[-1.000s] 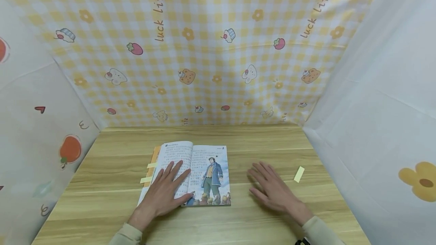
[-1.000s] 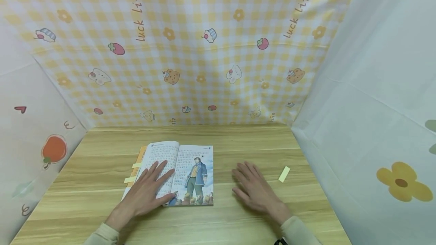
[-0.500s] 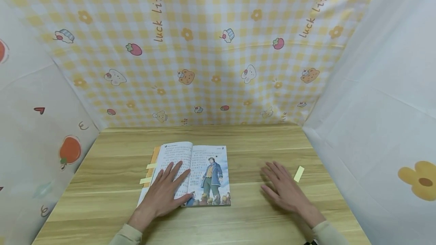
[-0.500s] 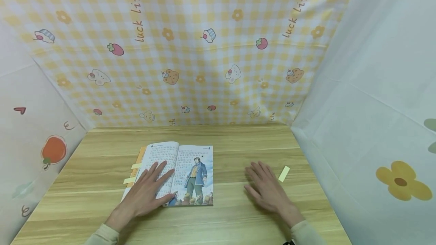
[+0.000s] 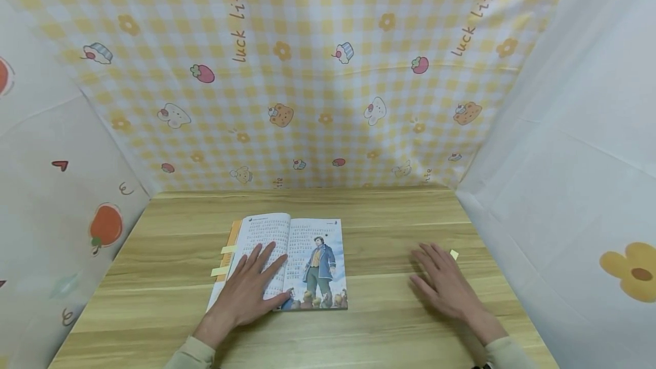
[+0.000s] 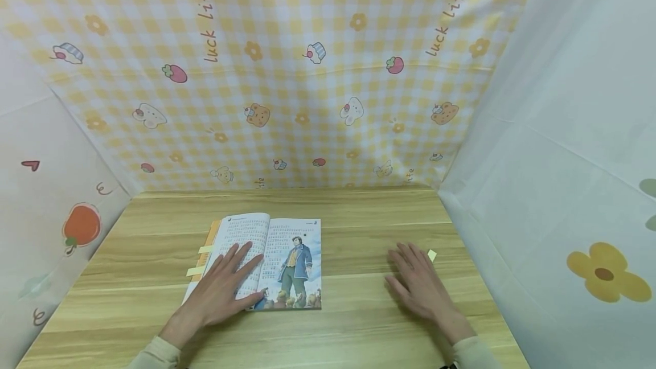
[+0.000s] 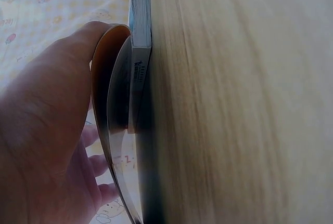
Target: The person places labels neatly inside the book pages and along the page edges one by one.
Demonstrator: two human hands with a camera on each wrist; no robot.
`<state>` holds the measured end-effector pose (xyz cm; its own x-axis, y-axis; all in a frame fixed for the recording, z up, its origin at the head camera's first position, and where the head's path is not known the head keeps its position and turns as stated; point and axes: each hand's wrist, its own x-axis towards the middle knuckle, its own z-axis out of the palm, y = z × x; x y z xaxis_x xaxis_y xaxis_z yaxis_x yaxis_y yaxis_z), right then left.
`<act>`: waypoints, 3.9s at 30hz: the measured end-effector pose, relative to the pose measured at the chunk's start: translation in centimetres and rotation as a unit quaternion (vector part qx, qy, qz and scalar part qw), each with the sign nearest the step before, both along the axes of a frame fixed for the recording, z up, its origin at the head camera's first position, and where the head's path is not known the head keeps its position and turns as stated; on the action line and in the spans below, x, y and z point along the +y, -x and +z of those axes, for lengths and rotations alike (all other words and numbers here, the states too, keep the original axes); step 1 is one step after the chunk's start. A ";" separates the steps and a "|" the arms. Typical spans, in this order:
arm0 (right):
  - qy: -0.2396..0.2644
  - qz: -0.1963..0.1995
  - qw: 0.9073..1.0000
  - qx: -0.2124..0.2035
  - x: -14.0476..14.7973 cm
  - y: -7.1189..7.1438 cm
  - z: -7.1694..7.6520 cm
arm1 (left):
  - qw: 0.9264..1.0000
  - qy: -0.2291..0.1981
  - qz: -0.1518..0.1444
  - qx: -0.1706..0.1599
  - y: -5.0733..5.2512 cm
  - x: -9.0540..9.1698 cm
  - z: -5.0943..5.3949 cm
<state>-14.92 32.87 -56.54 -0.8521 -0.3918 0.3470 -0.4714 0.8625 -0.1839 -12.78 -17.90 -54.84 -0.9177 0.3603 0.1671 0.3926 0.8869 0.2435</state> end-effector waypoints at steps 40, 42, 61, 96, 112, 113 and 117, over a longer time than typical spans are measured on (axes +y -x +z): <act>0.013 -0.057 0.998 0.000 7.2 1.2 -0.6 | 1.000 -0.013 0.002 -0.012 0.0 -0.1 -0.2; 0.012 -0.053 0.998 0.012 7.3 1.3 -0.7 | 1.000 -0.014 0.001 -0.009 0.0 -0.1 -0.2; 0.002 -0.027 0.997 0.070 7.1 1.5 -1.0 | 1.000 -0.008 -0.003 -0.006 0.2 -0.1 -0.4; -0.002 -0.019 0.991 0.136 7.2 2.1 -0.6 | 1.000 -0.016 -0.005 0.007 0.0 -0.1 -0.2; 0.038 -0.044 0.990 0.131 6.7 2.1 -0.1 | 1.000 -0.010 0.000 -0.011 0.1 -0.2 -0.4; 0.042 -0.044 0.990 0.131 6.7 2.1 0.0 | 1.000 -0.010 0.000 -0.010 0.1 -0.2 -0.4; 0.051 -0.053 0.990 0.124 6.8 2.2 0.2 | 1.000 -0.010 -0.001 -0.007 0.1 -0.1 -0.4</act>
<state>-17.13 39.63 -56.37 -0.7704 -0.2574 0.5833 -0.4215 0.8921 -0.1631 -12.88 -18.01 -55.26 -0.9198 0.3581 0.1605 0.3897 0.8816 0.2664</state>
